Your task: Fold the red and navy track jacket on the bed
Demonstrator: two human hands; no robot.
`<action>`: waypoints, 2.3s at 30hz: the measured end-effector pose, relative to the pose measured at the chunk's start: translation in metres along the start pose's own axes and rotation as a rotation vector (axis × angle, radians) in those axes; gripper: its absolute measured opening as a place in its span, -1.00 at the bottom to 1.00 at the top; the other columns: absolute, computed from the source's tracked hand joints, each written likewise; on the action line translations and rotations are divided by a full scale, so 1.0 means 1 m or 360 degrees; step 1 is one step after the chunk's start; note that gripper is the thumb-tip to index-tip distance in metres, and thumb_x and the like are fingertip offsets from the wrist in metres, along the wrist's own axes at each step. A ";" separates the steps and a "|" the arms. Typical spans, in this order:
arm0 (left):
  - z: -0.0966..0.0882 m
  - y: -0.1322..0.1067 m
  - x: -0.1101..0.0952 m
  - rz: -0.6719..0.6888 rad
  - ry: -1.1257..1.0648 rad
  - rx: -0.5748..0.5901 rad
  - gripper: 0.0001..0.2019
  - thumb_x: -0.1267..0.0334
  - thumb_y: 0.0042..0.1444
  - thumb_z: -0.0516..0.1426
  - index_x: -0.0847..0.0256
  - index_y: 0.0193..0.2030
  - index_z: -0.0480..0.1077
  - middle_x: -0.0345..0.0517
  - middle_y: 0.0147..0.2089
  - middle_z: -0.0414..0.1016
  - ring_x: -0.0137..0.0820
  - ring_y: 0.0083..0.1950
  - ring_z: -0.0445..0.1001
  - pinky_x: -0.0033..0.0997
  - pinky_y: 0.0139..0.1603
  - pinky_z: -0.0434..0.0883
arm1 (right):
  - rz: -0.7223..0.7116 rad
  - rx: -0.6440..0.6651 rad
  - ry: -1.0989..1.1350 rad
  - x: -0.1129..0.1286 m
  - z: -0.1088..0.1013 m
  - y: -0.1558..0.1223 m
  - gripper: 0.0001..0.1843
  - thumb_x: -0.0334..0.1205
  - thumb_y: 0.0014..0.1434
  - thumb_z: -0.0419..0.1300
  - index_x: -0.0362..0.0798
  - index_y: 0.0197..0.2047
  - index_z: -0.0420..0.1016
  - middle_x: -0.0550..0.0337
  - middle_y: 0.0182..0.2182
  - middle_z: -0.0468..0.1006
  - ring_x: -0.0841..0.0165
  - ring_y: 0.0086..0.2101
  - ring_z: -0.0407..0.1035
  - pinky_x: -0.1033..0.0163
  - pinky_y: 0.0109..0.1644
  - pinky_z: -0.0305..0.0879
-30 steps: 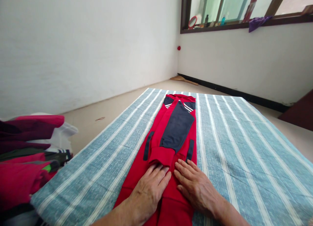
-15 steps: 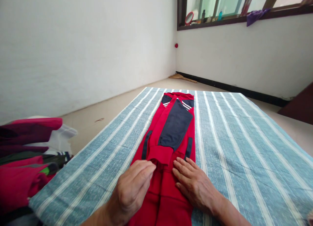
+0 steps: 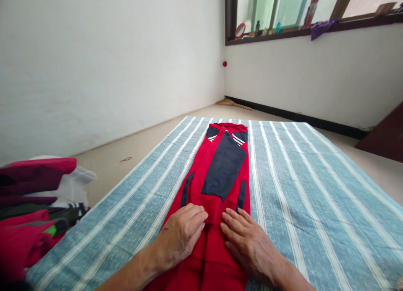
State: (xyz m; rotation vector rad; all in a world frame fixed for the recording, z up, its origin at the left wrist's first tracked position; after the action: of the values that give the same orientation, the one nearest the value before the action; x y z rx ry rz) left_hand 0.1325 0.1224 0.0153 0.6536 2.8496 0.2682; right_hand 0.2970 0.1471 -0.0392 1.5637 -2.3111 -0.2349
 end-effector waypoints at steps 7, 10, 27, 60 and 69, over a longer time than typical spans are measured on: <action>0.006 0.046 0.005 0.0093 -0.0017 -0.0272 -0.81 0.40 0.24 0.00 0.29 -0.05 0.36 0.10 0.12 0.39 -0.26 0.19 0.32 -0.21 0.18 0.32 | -0.0006 -0.0119 -0.0009 0.003 -0.003 0.003 -0.59 -0.34 0.26 0.07 -0.04 0.18 0.34 0.04 0.18 0.33 0.21 0.21 0.13 0.01 0.27 0.08; 0.028 0.052 0.006 0.0179 0.0050 -0.0045 -0.63 0.20 0.26 0.05 0.30 0.16 0.26 0.15 0.29 0.24 -0.18 0.34 0.14 -0.08 0.26 0.23 | -0.0057 -0.0168 -0.0077 0.004 -0.003 0.004 -0.60 -0.35 0.25 0.07 -0.06 0.16 0.35 0.05 0.15 0.38 0.24 0.18 0.18 0.07 0.27 0.10; 0.044 0.039 0.009 0.0155 0.0012 0.0183 -0.50 0.03 0.33 -0.08 0.12 0.34 0.05 0.01 0.42 -0.03 -0.22 0.43 -0.12 0.05 0.33 0.06 | -0.0222 -0.0693 -0.0153 0.004 -0.005 -0.002 -0.79 -0.38 0.29 0.02 -0.09 -0.08 0.44 0.04 -0.11 0.58 0.27 0.00 0.41 0.18 0.14 0.32; 0.047 0.044 0.011 0.0154 -0.0106 0.0287 -0.40 -0.12 0.24 -0.01 0.13 0.33 0.08 0.06 0.40 0.02 -0.16 0.42 -0.12 0.09 0.34 -0.02 | 0.0150 -0.0815 0.0061 -0.006 -0.025 -0.010 -0.78 -0.39 0.21 0.13 -0.10 -0.06 0.46 -0.04 -0.05 0.52 0.15 0.11 0.29 0.05 0.05 0.40; 0.052 0.042 0.014 0.0181 -0.0107 0.0258 -0.37 -0.15 0.27 -0.10 0.15 0.36 0.03 0.08 0.41 -0.01 -0.18 0.43 -0.13 0.08 0.35 -0.04 | 0.0059 -0.0517 -0.0023 0.000 -0.019 0.001 -0.67 -0.37 0.23 0.08 -0.09 0.07 0.40 0.03 0.03 0.49 0.18 0.13 0.26 0.01 0.13 0.32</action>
State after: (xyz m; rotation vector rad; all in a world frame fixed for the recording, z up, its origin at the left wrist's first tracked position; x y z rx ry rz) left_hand 0.1497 0.1729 -0.0276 0.8410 2.7943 0.0312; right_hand 0.3035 0.1484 -0.0214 1.3598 -2.1769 -0.5818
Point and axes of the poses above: each hand's wrist, its own y-axis towards the middle knuckle, its own z-axis out of the palm, x = y × z, the point moved 5 cm from there along y, towards the middle knuckle
